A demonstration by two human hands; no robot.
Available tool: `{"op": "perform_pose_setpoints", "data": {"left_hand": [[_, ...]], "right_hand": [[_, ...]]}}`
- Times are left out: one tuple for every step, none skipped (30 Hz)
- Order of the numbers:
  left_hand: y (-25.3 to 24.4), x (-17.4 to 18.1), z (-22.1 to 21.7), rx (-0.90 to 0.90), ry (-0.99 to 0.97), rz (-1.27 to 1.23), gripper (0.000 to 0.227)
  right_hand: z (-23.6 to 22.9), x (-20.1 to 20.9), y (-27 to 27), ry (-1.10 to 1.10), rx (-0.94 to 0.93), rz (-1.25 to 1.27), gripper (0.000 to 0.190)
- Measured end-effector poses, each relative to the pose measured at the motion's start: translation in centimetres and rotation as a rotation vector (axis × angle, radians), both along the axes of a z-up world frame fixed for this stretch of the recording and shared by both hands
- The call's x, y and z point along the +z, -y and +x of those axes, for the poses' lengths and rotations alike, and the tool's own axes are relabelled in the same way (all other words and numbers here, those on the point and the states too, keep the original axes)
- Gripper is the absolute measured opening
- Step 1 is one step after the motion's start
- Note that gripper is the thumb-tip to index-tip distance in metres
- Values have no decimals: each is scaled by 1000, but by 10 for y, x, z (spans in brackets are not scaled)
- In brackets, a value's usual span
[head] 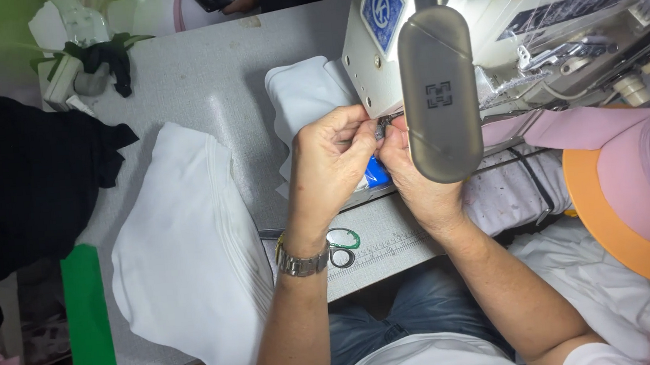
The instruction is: Threading an industrial sewing machine by guiding thread through various tensioners and guides, and using scissors to trim the thread.
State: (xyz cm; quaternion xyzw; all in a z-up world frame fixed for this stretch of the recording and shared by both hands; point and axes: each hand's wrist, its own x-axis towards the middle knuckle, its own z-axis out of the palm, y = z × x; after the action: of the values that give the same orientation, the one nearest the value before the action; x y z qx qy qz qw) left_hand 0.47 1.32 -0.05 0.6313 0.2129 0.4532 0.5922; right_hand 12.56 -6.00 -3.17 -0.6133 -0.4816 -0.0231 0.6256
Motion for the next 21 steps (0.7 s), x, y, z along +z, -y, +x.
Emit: {"op": "perform_pose_setpoints", "data": {"left_hand": [[0,-1,1,15,29,-23,19],[-3,0,-3,14,27,-24,19],[-7,0,-8,16,44,-40,21],[-11,0,-14,23,65,-58,24],[-11,4,-17,26,66,-62,24],[-12,7,-21,0,97,-180,34],[-12,10,-26,-27,129,-298,45],[-14,4,-23,-20,138,-304,45],[-17,-1,-21,16,83,-290,39],[-19,-6,-18,52,31,-278,34],[-21,-6,-20,59,43,-286,34],[-23,-6,-21,112,-61,-147,25],[-25,-6,-22,165,-165,-9,19],[-27,-7,-24,169,-152,-21,19],[-29,-8,-25,164,-272,89,14],[-32,-8,-27,159,-392,200,13],[-35,-13,-28,164,-378,187,13],[-38,-17,-28,146,-360,227,12],[-42,-21,-29,128,-342,268,11],[-45,-26,-29,136,-330,256,11],[-48,-31,-28,119,-301,268,10]], "right_hand": [[0,0,-2,-24,22,13,6],[0,0,-2,-26,21,12,6],[-1,-1,-2,-80,40,-20,5],[-2,-1,-2,-130,63,-56,6],[-2,-3,-2,-129,66,-60,6],[-2,-5,-4,-159,86,-81,8],[-3,-8,-5,-190,105,-103,10],[-1,-18,-8,-183,113,-111,10],[0,-29,-10,-181,94,-68,11],[2,-40,-13,-175,77,-26,13],[-5,-34,-14,-165,85,-35,13],[-11,-28,-14,-116,60,-14,11],[-18,-22,-15,-67,36,8,9],[-22,-23,-17,-53,41,-3,9],[-26,-23,-18,-37,33,18,9],[-30,-24,-20,-20,26,39,8],[-31,-25,-21,-5,32,29,8],[-33,-27,-22,15,17,34,8],[-34,-28,-23,35,2,40,8],[-32,-33,-24,49,10,31,8],[-29,-37,-24,48,3,38,9]]}}
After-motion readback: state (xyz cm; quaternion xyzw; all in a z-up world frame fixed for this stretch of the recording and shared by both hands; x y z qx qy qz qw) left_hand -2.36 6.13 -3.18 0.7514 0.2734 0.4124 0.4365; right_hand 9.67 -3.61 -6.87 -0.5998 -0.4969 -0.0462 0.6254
